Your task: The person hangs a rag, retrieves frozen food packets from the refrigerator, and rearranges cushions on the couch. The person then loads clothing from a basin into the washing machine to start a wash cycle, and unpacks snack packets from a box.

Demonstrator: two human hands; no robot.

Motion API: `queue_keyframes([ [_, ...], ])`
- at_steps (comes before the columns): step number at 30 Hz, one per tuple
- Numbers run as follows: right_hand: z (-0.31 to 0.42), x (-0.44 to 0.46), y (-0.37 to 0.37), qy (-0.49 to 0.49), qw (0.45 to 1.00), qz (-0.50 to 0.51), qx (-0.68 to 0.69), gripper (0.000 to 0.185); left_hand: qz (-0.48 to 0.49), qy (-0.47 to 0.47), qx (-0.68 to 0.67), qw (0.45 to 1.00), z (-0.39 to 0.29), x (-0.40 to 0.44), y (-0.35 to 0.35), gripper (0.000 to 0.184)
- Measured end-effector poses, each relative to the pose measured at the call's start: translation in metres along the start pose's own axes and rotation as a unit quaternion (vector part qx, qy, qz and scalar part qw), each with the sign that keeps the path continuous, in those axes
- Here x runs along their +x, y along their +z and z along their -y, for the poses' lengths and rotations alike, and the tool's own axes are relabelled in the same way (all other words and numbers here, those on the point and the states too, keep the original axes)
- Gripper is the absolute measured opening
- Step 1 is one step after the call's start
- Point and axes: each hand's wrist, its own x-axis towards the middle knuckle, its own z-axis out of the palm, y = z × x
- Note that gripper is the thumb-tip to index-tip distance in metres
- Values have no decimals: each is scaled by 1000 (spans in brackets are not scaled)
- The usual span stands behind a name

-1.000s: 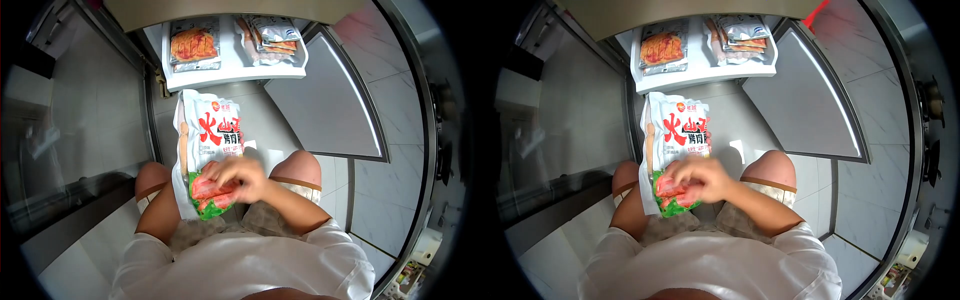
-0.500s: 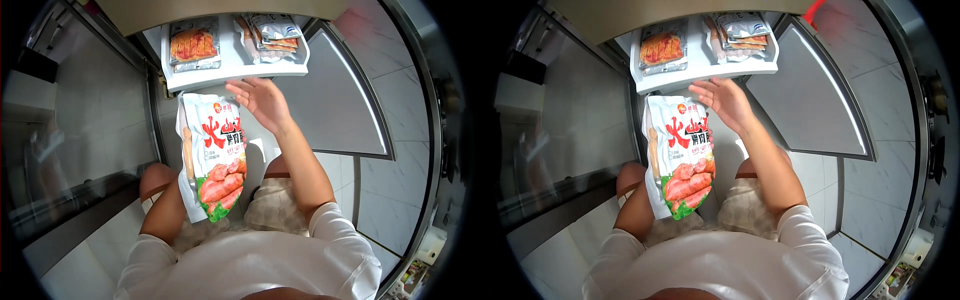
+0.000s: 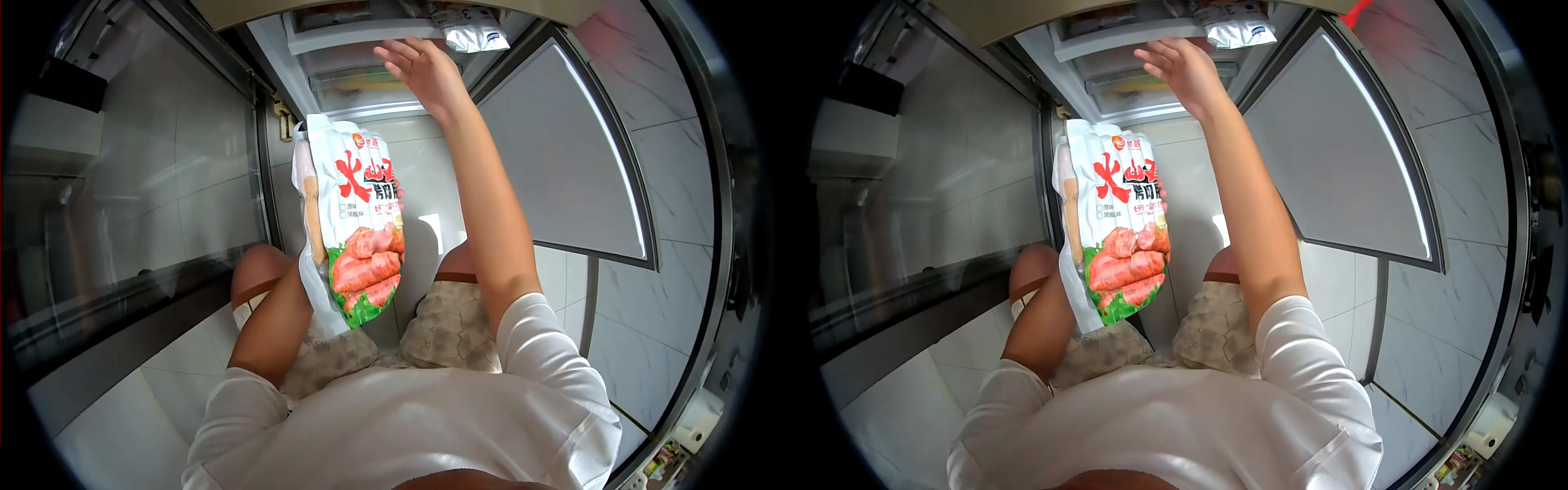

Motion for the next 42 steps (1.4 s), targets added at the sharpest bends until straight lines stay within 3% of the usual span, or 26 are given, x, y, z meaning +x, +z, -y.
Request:
queue_keyframes([
  [3,1,-9,-4,-27,995,-81,-50,52,-12,19,43,999,-2,1,7,88],
  [5,1,-21,-16,-30,989,-142,-25,56,2,49,59,997,-1,-3,8,101],
  [7,8,-28,-22,-69,948,-310,27,51,-63,34,50,996,-1,1,-1,105],
  [11,26,-5,-39,-179,942,-281,-27,28,13,65,31,997,2,-6,4,94],
  [13,33,11,-27,-176,944,-275,-37,25,21,32,105,994,-3,-1,-12,94],
  [15,34,31,-11,-173,946,-269,-47,22,2,16,81,997,-6,4,-23,89],
  [17,28,51,6,-197,954,-195,-117,24,-2,-4,15,1000,-5,4,-20,69],
  [18,26,52,17,-178,955,-210,-110,24,-10,-8,14,1000,-5,3,-20,66],
  [22,19,44,34,-163,944,-221,-181,27,5,26,61,998,-3,2,-9,69],
  [25,5,31,53,-115,956,-226,-147,27,-13,22,22,999,-4,0,-12,80],
  [27,-5,36,50,-106,968,-177,-147,23,23,24,45,998,-3,-1,-14,112],
  [33,-13,45,45,-128,966,-187,-125,31,24,47,47,998,-1,-1,-15,105],
  [35,-16,46,32,-231,926,-289,-70,43,24,42,40,998,-3,0,-19,101],
  [36,-12,45,27,-240,922,-301,-48,57,-3,38,29,999,-4,-1,-16,99],
  [39,6,54,15,-257,889,-379,-26,52,-24,35,12,999,-2,1,-21,96],
  [42,30,57,3,-230,906,-355,-6,40,-17,36,37,999,-5,2,-21,99],
])
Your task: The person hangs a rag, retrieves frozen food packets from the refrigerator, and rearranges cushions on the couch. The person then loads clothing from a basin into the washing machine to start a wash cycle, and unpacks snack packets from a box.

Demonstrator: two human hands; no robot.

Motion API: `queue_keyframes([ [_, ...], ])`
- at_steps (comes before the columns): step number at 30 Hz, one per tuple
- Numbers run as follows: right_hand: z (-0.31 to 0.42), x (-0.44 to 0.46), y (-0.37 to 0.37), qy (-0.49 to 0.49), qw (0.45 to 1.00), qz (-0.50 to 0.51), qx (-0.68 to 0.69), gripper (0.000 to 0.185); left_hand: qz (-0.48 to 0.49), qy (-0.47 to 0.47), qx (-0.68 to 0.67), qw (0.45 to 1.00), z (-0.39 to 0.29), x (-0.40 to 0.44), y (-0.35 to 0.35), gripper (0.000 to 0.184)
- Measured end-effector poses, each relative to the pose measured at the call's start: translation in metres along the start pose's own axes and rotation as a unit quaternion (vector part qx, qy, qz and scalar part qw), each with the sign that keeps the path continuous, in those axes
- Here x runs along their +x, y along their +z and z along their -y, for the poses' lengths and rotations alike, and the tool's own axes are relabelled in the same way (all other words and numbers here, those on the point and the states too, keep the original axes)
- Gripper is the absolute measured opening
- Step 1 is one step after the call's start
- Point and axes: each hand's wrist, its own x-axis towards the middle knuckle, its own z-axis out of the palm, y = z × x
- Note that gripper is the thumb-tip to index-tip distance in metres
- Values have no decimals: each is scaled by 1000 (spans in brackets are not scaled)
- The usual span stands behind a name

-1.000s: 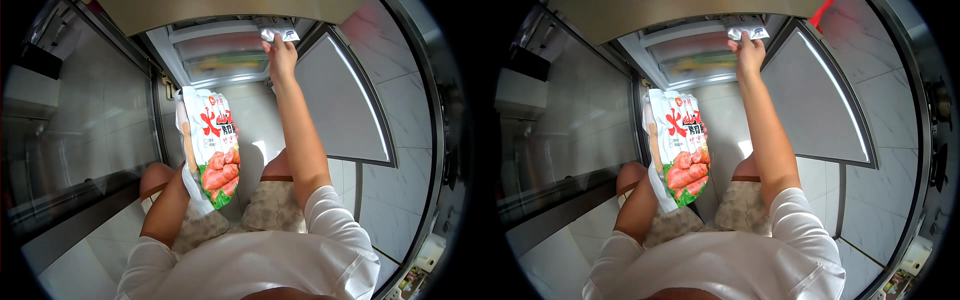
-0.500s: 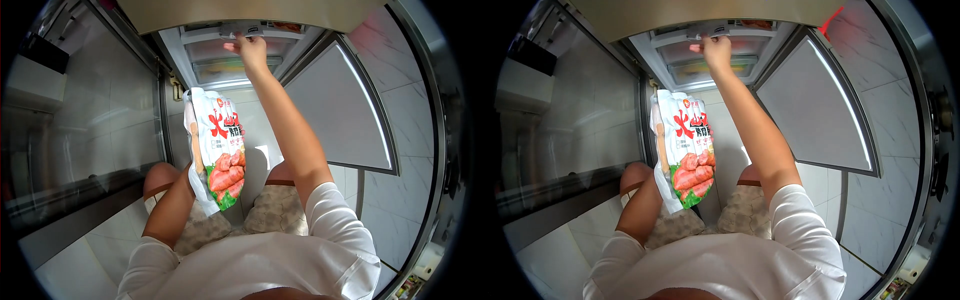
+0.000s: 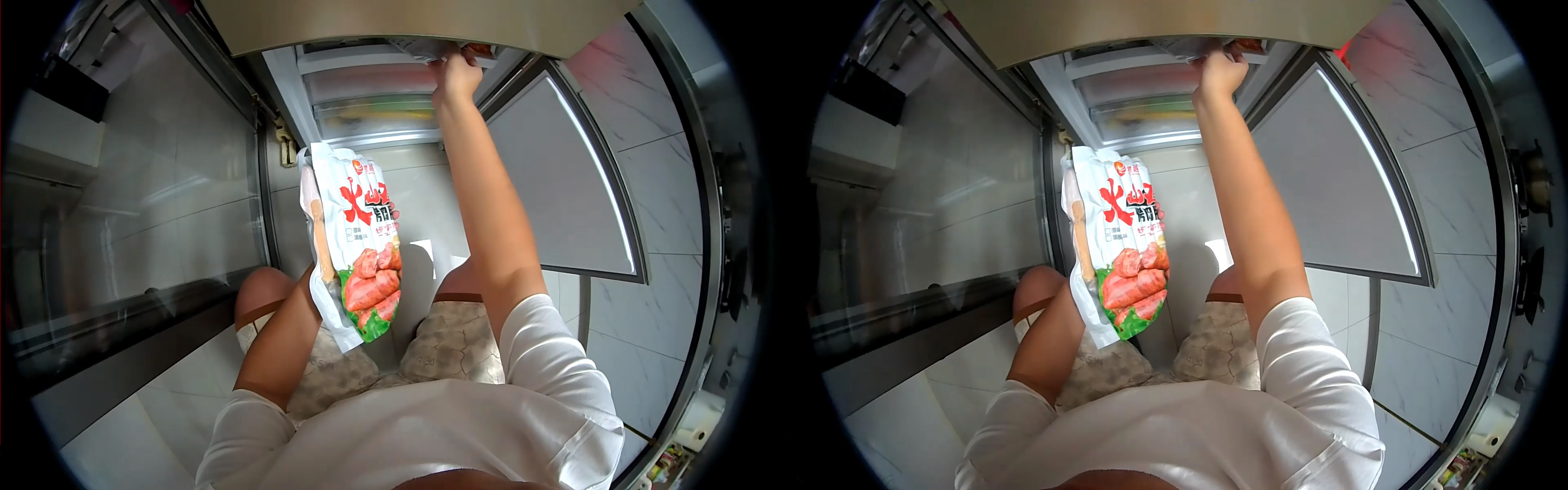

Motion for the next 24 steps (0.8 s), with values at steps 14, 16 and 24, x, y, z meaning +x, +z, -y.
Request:
queue_keyframes([
  [14,3,10,-6,85,995,-50,20,27,10,18,9,1000,3,-10,11,94],
  [16,0,7,-5,58,997,-44,27,29,13,24,2,1000,3,-11,15,95],
  [24,-32,-23,27,-1,994,94,-54,45,43,14,1,999,2,-6,9,89],
])
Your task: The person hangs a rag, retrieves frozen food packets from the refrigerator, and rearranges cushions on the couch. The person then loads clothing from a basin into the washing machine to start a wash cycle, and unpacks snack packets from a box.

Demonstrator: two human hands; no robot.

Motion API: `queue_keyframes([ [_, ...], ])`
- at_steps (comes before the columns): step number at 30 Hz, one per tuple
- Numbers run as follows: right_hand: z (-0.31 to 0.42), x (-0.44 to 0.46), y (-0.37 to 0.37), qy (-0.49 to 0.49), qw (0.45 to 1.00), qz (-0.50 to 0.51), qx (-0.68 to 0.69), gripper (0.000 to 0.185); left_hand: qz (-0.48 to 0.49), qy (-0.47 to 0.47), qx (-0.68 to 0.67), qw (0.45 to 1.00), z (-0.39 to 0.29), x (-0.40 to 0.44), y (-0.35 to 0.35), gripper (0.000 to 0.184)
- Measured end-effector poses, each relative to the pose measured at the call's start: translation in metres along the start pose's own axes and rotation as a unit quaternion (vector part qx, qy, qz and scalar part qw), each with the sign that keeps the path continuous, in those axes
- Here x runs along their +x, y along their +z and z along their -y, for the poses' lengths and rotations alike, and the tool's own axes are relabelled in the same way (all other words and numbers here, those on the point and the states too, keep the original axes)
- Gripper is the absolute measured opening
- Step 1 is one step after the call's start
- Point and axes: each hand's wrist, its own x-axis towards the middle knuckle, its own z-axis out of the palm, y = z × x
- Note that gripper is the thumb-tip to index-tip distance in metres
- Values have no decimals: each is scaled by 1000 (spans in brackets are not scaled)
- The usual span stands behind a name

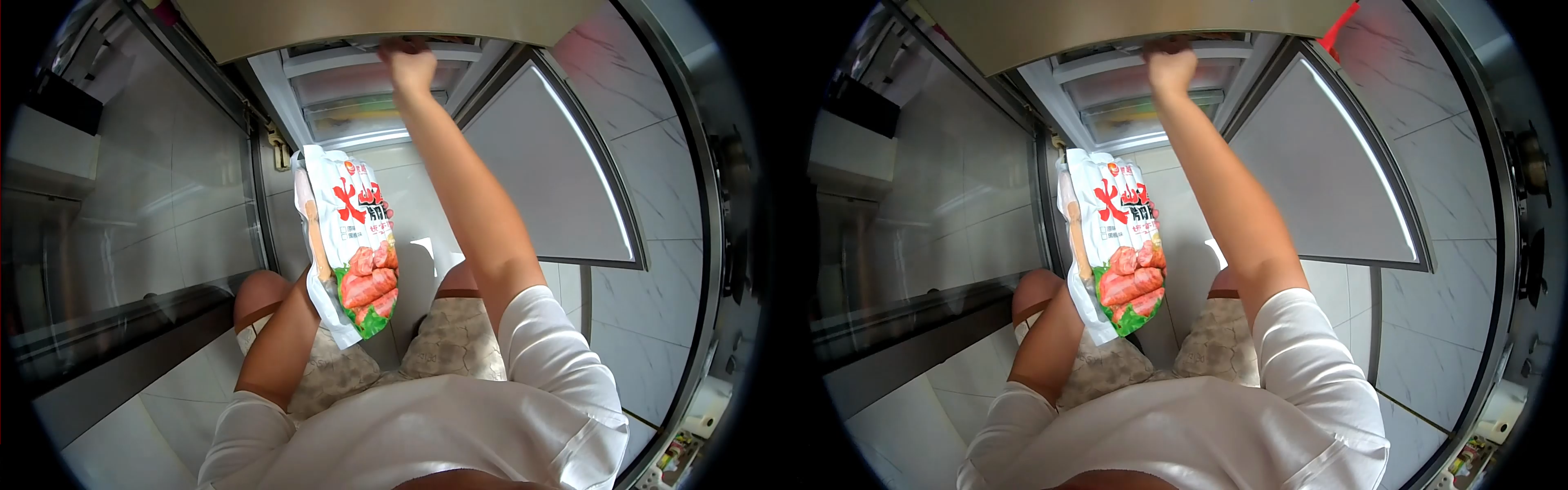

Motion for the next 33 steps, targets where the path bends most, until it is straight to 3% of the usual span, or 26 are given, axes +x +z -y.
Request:
queue_keyframes([
  [2,-13,3,13,-47,986,160,7,44,2,-3,-9,1000,-2,1,-5,86],
  [3,-16,5,14,-44,986,160,8,44,-35,-9,15,999,-1,4,-11,93],
  [4,-17,9,12,-120,964,166,-170,40,-71,-15,39,997,-1,4,-18,99],
  [5,-18,11,11,-193,905,167,-341,37,-72,-13,40,997,0,2,-24,99],
  [7,-11,2,6,-218,888,157,-373,34,-94,-12,44,995,2,-1,-12,95],
  [8,-6,-7,0,-243,870,146,-404,31,-80,0,2,997,3,-5,0,83],
  [11,12,-58,-25,-249,859,124,-430,37,-49,11,22,998,2,-2,-1,84],
  [13,18,-103,-57,-121,886,275,-353,52,-56,15,4,998,2,0,-4,84],
  [15,53,-185,-64,63,875,334,-346,73,20,76,21,997,-1,2,-5,92],
  [16,57,-218,-68,88,860,372,-338,84,3,87,-39,995,-4,3,-7,76],
  [17,59,-242,-70,110,844,408,-331,95,-23,178,26,983,0,10,-35,61],
  [19,46,-268,-73,68,826,410,-380,108,25,137,24,990,-1,-5,-56,57],
  [20,42,-268,-71,88,844,408,-336,115,26,129,89,987,-6,-5,-66,60],
  [24,41,-261,-74,145,861,388,-296,115,-85,119,122,982,-6,3,-64,52],
  [27,35,-257,-83,192,854,389,-287,109,-109,120,176,971,-7,8,-81,49],
  [33,13,-263,-93,141,854,391,-312,99,-162,83,145,973,-12,0,-68,44],
])
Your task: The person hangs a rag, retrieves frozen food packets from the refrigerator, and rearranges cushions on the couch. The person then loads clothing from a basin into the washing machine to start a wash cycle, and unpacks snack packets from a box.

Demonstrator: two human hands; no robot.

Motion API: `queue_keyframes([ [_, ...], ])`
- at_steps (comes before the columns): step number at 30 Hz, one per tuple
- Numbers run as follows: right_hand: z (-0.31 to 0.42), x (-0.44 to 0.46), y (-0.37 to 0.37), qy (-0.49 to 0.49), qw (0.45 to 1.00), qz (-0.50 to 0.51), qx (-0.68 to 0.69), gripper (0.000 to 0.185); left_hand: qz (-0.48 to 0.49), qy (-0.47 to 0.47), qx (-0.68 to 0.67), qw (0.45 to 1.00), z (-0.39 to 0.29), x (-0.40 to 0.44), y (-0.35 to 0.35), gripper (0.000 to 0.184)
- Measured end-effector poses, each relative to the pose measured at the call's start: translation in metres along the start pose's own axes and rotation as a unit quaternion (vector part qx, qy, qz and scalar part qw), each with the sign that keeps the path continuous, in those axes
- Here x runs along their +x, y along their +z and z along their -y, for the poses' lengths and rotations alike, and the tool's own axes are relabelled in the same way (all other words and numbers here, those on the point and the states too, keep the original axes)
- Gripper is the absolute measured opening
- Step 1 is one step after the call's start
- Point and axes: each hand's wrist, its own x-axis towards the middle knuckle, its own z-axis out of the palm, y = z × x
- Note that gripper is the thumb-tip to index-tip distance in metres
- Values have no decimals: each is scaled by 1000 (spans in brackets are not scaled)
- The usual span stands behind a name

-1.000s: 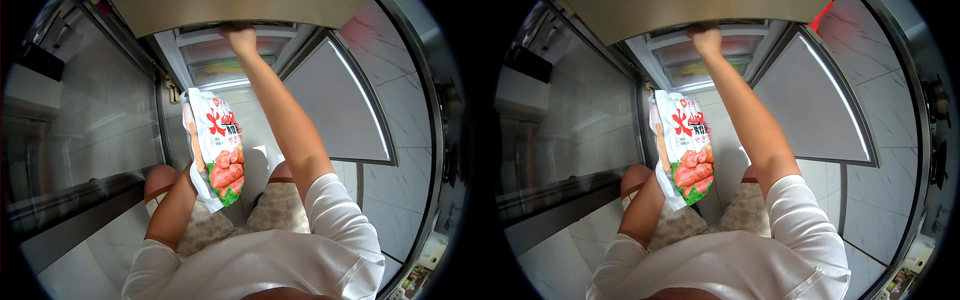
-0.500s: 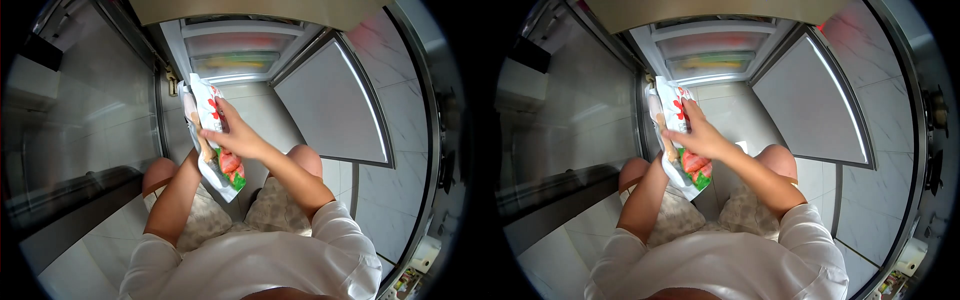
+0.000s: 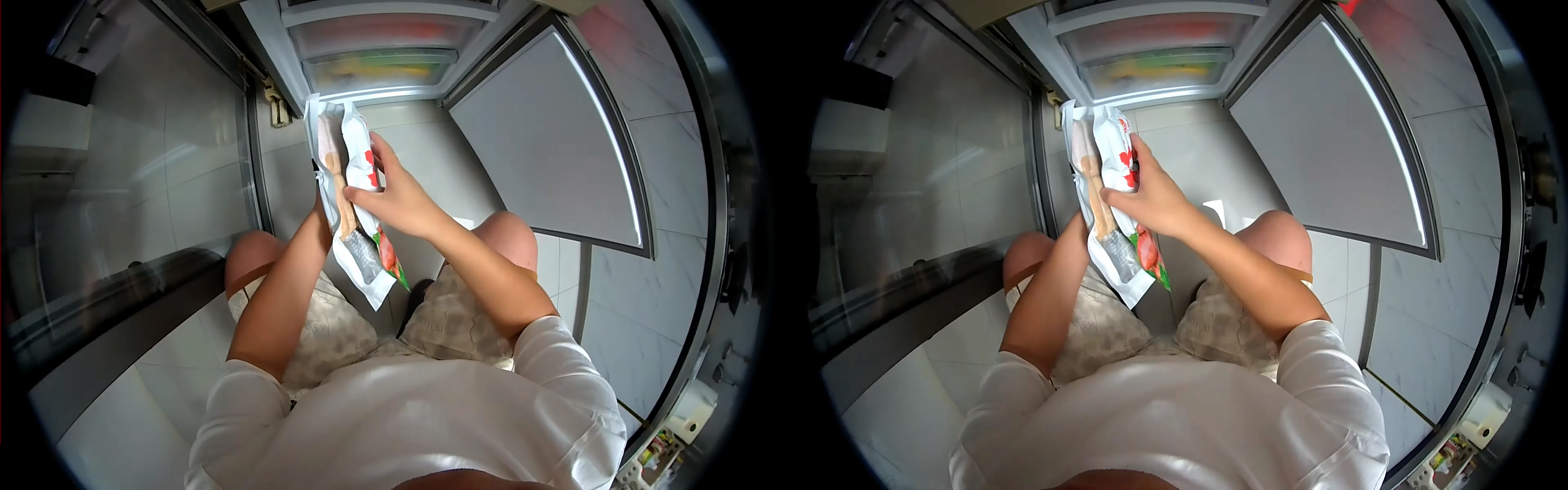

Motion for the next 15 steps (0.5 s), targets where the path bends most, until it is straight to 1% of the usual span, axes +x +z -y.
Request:
queue_keyframes([
  [1,8,-1,-2,33,999,-10,-7,96,-33,-36,-12,999,-1,0,1,44],
  [2,10,-4,-7,65,998,-20,-13,93,-48,6,46,998,8,6,-7,47],
  [3,-2,-2,-12,35,998,-56,-16,85,-56,17,69,996,9,8,-10,47],
  [4,-4,0,-23,47,997,-63,23,82,-57,23,77,995,7,5,-10,47],
  [6,-13,3,-46,41,996,-70,38,68,-49,13,52,997,3,-3,-8,48],
  [7,-21,6,-53,5,996,-76,52,57,-46,10,39,998,1,-7,-8,48],
  [8,-25,5,-61,20,993,-71,97,54,-40,9,32,999,-2,-10,-7,49],
  [10,-9,4,-79,32,987,-63,147,50,-32,4,20,999,-7,-15,-3,49],
  [11,-13,5,-89,56,981,-58,174,49,-28,4,13,1000,-9,-17,-4,50],
  [12,4,0,-90,92,969,-91,208,39,-22,2,9,1000,-12,-19,-3,50],
  [15,-16,6,-124,112,969,-92,202,32,5,-1,-1,1000,-21,-22,3,51],
])
